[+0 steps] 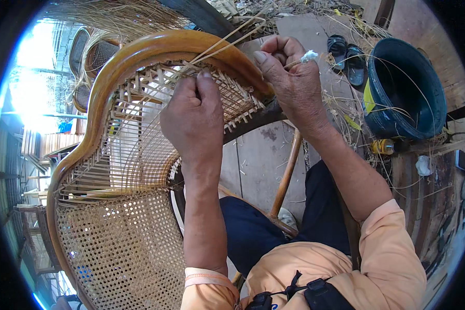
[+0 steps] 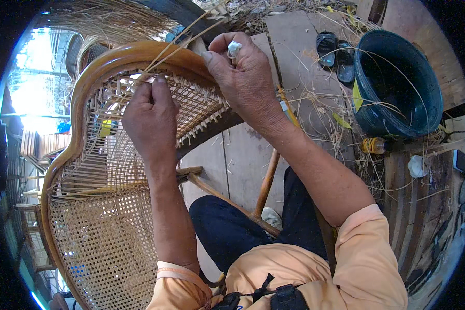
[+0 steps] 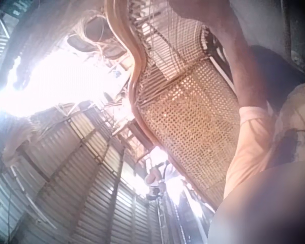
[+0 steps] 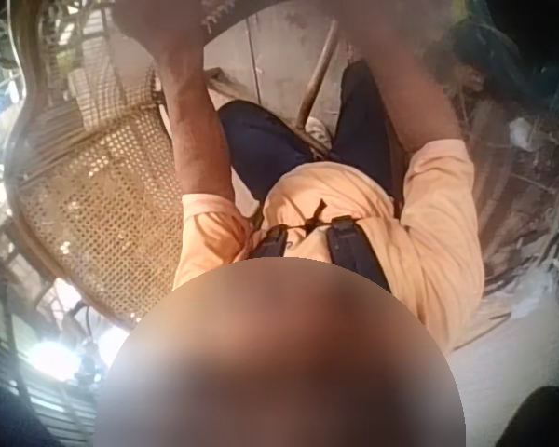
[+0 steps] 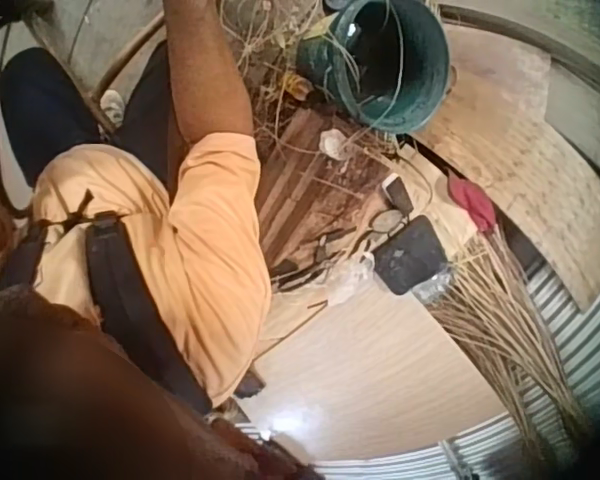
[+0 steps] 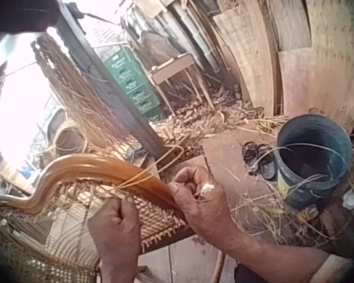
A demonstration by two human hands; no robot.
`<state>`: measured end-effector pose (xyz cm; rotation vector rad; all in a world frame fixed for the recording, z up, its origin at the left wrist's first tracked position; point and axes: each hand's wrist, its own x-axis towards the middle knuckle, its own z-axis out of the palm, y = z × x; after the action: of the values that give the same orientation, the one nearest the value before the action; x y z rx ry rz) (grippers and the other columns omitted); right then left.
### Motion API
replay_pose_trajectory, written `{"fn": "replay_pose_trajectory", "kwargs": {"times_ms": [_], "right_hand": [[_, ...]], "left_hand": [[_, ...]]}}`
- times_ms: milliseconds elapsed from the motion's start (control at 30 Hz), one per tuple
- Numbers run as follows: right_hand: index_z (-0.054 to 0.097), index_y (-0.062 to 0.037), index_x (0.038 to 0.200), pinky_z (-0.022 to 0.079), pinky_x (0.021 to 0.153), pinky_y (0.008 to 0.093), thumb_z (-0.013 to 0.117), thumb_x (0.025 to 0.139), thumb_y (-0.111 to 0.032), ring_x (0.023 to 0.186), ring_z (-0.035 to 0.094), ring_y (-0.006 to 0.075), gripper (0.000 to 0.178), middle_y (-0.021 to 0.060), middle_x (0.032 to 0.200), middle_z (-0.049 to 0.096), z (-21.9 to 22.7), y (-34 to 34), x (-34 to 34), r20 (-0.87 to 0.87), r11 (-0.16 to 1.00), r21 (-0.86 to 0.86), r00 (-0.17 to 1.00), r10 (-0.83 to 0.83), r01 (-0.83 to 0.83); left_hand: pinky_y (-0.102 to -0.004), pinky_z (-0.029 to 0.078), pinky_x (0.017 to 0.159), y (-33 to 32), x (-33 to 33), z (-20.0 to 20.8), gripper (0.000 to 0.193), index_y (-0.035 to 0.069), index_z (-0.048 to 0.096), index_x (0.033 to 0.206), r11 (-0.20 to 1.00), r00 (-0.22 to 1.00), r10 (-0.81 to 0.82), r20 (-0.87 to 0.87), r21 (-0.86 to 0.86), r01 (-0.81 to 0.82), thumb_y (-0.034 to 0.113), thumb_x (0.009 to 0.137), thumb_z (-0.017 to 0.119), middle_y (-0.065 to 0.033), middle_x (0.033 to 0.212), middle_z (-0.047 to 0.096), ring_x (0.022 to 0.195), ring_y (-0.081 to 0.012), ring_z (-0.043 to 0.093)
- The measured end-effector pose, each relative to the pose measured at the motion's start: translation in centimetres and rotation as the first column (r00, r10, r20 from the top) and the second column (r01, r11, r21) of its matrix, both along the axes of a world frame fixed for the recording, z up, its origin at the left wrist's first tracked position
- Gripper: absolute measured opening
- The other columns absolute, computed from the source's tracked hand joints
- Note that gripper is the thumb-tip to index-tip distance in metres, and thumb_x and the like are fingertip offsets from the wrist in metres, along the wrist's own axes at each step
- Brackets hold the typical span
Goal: The person trims rattan strands on a chair frame using a knife, hammer, and shears, applies adhesive using a swab, weaves rattan strips into the backrest by hand, and trims the strips with a knife.
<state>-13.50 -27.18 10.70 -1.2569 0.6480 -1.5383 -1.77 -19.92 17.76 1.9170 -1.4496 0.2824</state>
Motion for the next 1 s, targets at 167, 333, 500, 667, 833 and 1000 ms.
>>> {"fn": "replay_pose_trajectory", "kwargs": {"times_ms": [167,333,500,667,833,1000], "right_hand": [[0.056,-0.0058,0.093,0.041,0.054,0.0199,0.06,0.09,-0.013,0.063,0.048,0.0023,0.009,-0.0044,0.07,0.052,1.2,0.0,0.1,-0.059,0.996,0.087,0.998,-0.012,0.018],[0.047,-0.001,0.095,0.047,0.068,0.0414,0.055,0.089,-0.023,0.075,0.06,0.0335,0.024,0.0199,0.082,0.057,0.8,1.8,-4.5,-0.06,0.993,-0.001,0.991,-0.122,0.122],[0.042,-0.004,0.105,0.045,0.066,0.0449,0.045,0.095,-0.031,0.074,0.06,0.0351,0.029,0.0205,0.081,0.057,-2.4,9.2,-15.4,-0.585,0.982,0.126,0.81,-0.039,0.139],[0.049,-0.0063,0.109,0.047,0.071,0.0447,0.045,0.095,-0.035,0.081,0.062,0.0341,0.031,0.0192,0.088,0.061,-6.2,17.9,-27.0,-0.881,0.786,0.383,0.448,0.152,0.486],[0.054,-0.0064,0.102,0.046,0.07,0.0436,0.045,0.096,-0.033,0.079,0.059,0.0378,0.028,0.019,0.084,0.061,-9.8,22.6,-32.9,-0.965,0.622,0.155,0.253,-0.072,0.768],[0.057,-0.0074,0.106,0.046,0.077,0.0449,0.044,0.096,-0.03,0.086,0.059,0.0386,0.028,0.0192,0.092,0.063,-10.5,21.8,-38.8,-0.985,0.629,-0.057,0.058,-0.16,0.775]], "left_hand": [[-0.0387,0.045,0.058,0.1,0.9,0.2,0.029,0.002,0.061,0.076,0.995,0.999,0.035,0.036,0.089,-0.038,0.026,0.091,0.055,-0.0134,0.064,0.061,0.057,-0.027,0.06],[-0.0291,0.044,0.051,-0.8,0.9,0.8,0.033,0.001,0.059,0.071,0.985,0.993,0.11,0.05,0.127,-0.115,0.025,0.092,0.053,-0.0063,0.058,0.057,0.048,-0.0141,0.052],[-0.0287,0.04,0.051,0.6,1.5,0.4,0.039,0.002,0.057,0.07,0.997,0.998,0.015,-0.055,0.083,-0.01,0.032,0.095,0.051,-0.0033,0.055,0.053,0.048,-0.0124,0.049],[-0.0275,0.037,0.049,6.6,2.8,-4.8,0.037,0.005,0.057,0.072,0.992,0.963,-0.057,-0.263,0.092,0.084,0.03,0.098,0.047,-0.0005,0.056,0.051,0.049,-0.0102,0.046],[-0.023,0.039,0.051,10.8,2.2,-12.8,0.027,0.002,0.058,0.092,0.988,0.728,-0.054,-0.684,0.071,0.14,0.026,0.098,0.047,-0.0034,0.067,0.053,0.056,-0.0102,0.05],[-0.021,0.04,0.053,12.3,3.9,-15.3,0.023,0.001,0.057,0.104,0.989,0.687,-0.093,-0.72,0.012,0.146,0.021,0.097,0.049,-0.0022,0.075,0.057,0.06,-0.0091,0.053]]}}
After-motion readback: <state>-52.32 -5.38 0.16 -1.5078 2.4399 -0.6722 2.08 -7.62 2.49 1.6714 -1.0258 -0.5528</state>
